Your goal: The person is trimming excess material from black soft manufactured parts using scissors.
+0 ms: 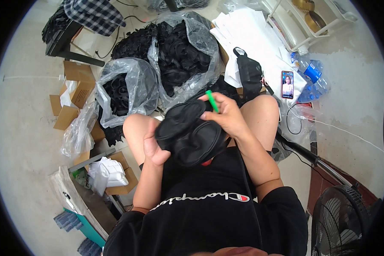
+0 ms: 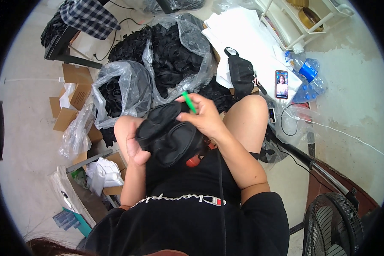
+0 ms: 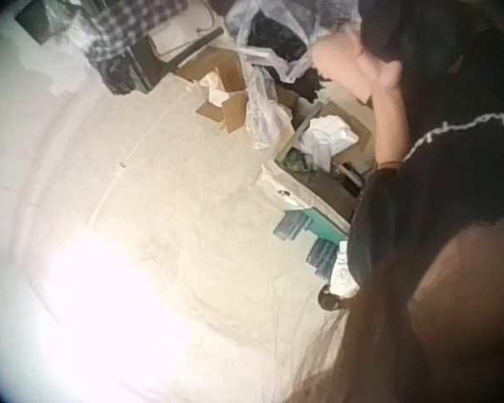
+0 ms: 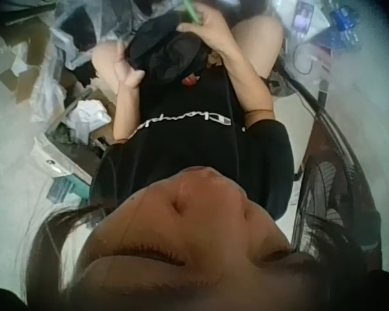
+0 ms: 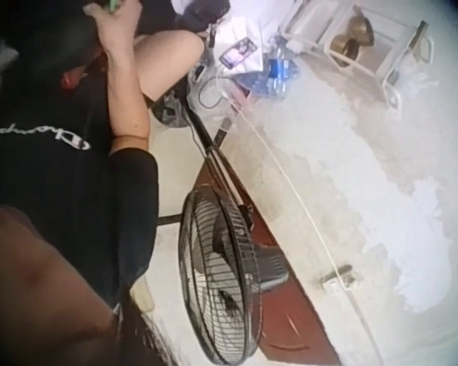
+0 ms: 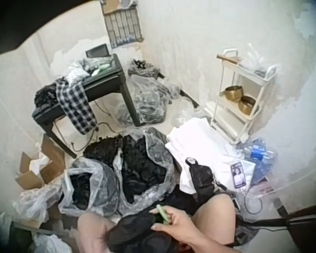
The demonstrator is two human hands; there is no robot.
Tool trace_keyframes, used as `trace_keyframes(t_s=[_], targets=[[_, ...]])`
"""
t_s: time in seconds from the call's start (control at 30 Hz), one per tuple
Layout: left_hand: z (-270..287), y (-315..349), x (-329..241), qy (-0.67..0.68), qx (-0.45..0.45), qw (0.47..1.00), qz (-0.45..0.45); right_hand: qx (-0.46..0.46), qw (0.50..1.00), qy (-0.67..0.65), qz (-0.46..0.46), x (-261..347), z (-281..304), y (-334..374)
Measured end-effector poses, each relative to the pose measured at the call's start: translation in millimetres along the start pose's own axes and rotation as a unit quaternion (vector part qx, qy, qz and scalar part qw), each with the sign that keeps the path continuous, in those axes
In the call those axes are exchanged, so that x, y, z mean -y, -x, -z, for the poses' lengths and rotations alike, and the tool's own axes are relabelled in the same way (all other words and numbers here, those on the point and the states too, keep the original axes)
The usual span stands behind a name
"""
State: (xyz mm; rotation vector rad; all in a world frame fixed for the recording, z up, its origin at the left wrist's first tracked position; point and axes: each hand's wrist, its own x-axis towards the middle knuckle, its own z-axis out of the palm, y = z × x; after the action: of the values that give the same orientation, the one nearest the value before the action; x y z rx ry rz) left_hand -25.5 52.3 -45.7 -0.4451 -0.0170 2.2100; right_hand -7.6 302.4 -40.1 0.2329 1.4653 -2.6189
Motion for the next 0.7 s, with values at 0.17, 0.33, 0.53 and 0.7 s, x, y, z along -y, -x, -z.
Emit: trace_keyframes(t_s=[0.17, 0.33, 0.53, 0.7], targets=[[-15, 19, 11, -0.096, -0.058, 0.994, -0.016, -0.025, 0.969, 0.247, -0.006, 6, 16, 11], [-22, 25, 14, -0.220, 0.086, 0.967, -0.093, -0.158, 0.985, -0.035, 0.063, 20, 25, 27], [-37, 19, 31, -0.247, 0.116, 0.957, -0.099, -0.006, 0.989, 0.019, 0.143, 35, -46, 56], [-40, 24, 43, -0.315, 0.075, 0.936, -0.135, 0.057, 0.982, 0.090, 0.157, 22, -75, 57]])
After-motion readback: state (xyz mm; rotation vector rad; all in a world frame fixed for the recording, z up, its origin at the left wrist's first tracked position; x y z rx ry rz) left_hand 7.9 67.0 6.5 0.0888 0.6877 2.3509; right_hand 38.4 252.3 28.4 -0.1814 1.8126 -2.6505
